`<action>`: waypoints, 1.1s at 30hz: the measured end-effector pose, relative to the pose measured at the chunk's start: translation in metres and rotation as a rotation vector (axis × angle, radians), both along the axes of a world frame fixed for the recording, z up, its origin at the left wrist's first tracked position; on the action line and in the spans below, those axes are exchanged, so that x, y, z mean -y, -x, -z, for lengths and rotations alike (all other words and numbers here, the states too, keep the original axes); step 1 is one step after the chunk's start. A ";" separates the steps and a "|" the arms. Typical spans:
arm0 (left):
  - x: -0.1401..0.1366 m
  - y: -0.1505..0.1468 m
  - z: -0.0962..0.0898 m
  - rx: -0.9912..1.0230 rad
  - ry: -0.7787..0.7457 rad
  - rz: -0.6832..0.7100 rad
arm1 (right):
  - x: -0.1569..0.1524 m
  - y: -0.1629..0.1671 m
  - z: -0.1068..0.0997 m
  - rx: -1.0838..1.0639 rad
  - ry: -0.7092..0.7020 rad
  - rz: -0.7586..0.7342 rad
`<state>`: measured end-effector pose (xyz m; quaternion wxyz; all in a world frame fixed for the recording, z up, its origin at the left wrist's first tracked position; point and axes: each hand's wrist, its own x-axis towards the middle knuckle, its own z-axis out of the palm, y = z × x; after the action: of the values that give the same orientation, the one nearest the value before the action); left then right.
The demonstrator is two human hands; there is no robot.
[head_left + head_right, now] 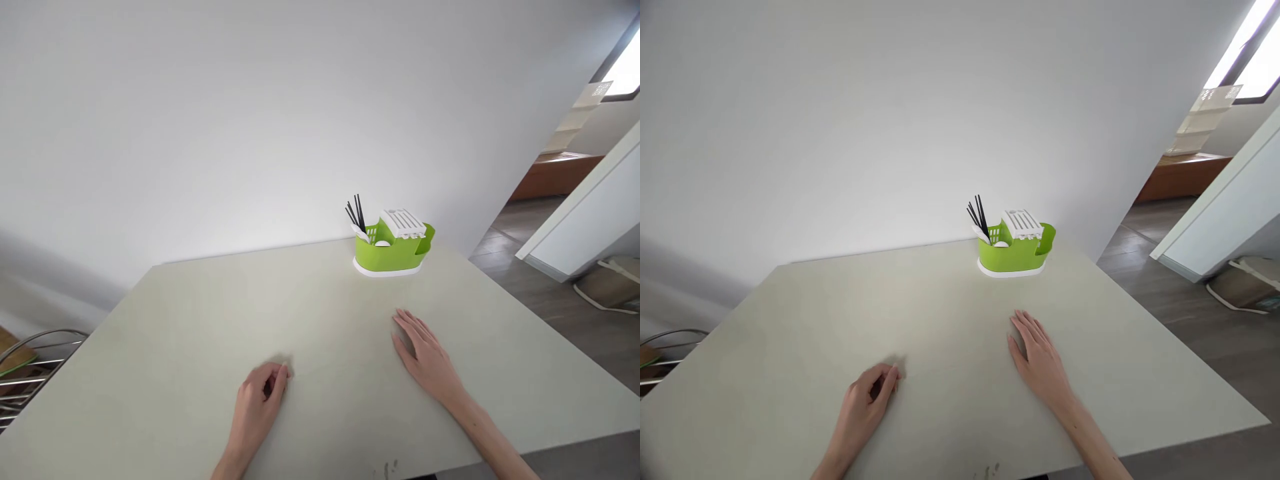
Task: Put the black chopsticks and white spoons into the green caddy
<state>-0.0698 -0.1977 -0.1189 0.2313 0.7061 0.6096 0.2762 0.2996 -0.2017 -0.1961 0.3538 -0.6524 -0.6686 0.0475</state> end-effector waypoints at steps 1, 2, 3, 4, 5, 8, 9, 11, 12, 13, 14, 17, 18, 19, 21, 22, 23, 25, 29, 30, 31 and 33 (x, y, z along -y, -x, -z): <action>-0.002 -0.001 0.000 -0.007 0.000 0.002 | 0.000 0.000 0.000 -0.006 0.000 0.004; -0.003 -0.001 0.000 -0.012 -0.001 0.002 | -0.001 0.000 0.000 -0.013 0.000 0.007; -0.004 -0.002 0.000 -0.014 -0.002 -0.002 | -0.001 0.000 0.000 -0.019 0.000 0.008; -0.005 -0.002 0.000 -0.013 -0.003 -0.005 | -0.001 0.000 0.001 -0.023 0.000 0.008; -0.005 -0.002 0.000 -0.011 -0.004 -0.008 | -0.002 0.000 0.001 -0.027 0.000 0.008; -0.005 -0.002 -0.001 -0.009 -0.008 -0.013 | -0.003 0.000 0.002 -0.039 0.001 0.012; -0.005 -0.001 -0.001 -0.008 -0.008 -0.013 | -0.003 0.000 0.002 -0.044 0.001 0.016; -0.005 -0.001 -0.001 -0.004 -0.004 -0.010 | -0.003 0.001 0.002 -0.054 0.001 0.020; -0.005 -0.001 -0.001 -0.002 -0.003 -0.008 | -0.003 0.001 0.002 -0.058 0.000 0.022; -0.005 -0.001 -0.001 -0.002 -0.001 -0.007 | -0.003 0.001 0.001 -0.061 0.001 0.024; -0.005 -0.001 -0.001 -0.001 0.001 -0.006 | -0.003 0.001 0.001 -0.063 0.001 0.025; -0.005 0.000 0.001 -0.003 0.009 -0.013 | -0.002 0.001 0.000 -0.063 0.010 0.018; -0.005 0.000 0.001 -0.003 0.012 -0.015 | -0.002 0.001 0.000 -0.062 0.015 0.016; -0.005 0.000 0.002 -0.005 0.014 -0.016 | -0.002 0.001 0.000 -0.060 0.019 0.014; -0.004 0.000 0.003 -0.007 0.014 -0.020 | -0.002 0.000 0.001 -0.056 0.022 0.016; -0.004 0.000 0.004 -0.006 0.013 -0.021 | -0.002 0.000 0.002 -0.053 0.021 0.017; -0.004 0.001 0.004 -0.005 0.014 -0.020 | -0.002 0.000 0.003 -0.050 0.018 0.017; -0.003 0.001 0.005 -0.001 0.015 -0.016 | -0.002 -0.001 0.005 -0.038 0.011 0.014; -0.003 0.003 0.006 0.003 0.005 -0.002 | -0.002 -0.001 0.007 -0.014 0.015 0.018; -0.003 0.003 0.006 0.005 0.003 0.002 | -0.002 -0.001 0.007 -0.011 0.018 0.023; -0.004 0.004 0.006 0.008 0.002 0.005 | -0.002 0.000 0.007 -0.010 0.020 0.027; -0.004 0.004 0.007 0.015 0.005 0.010 | -0.001 0.000 0.008 -0.010 0.025 0.032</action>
<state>-0.0737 -0.1937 -0.1259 0.2392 0.7063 0.6051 0.2789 0.3000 -0.2003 -0.2046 0.3495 -0.6672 -0.6556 0.0535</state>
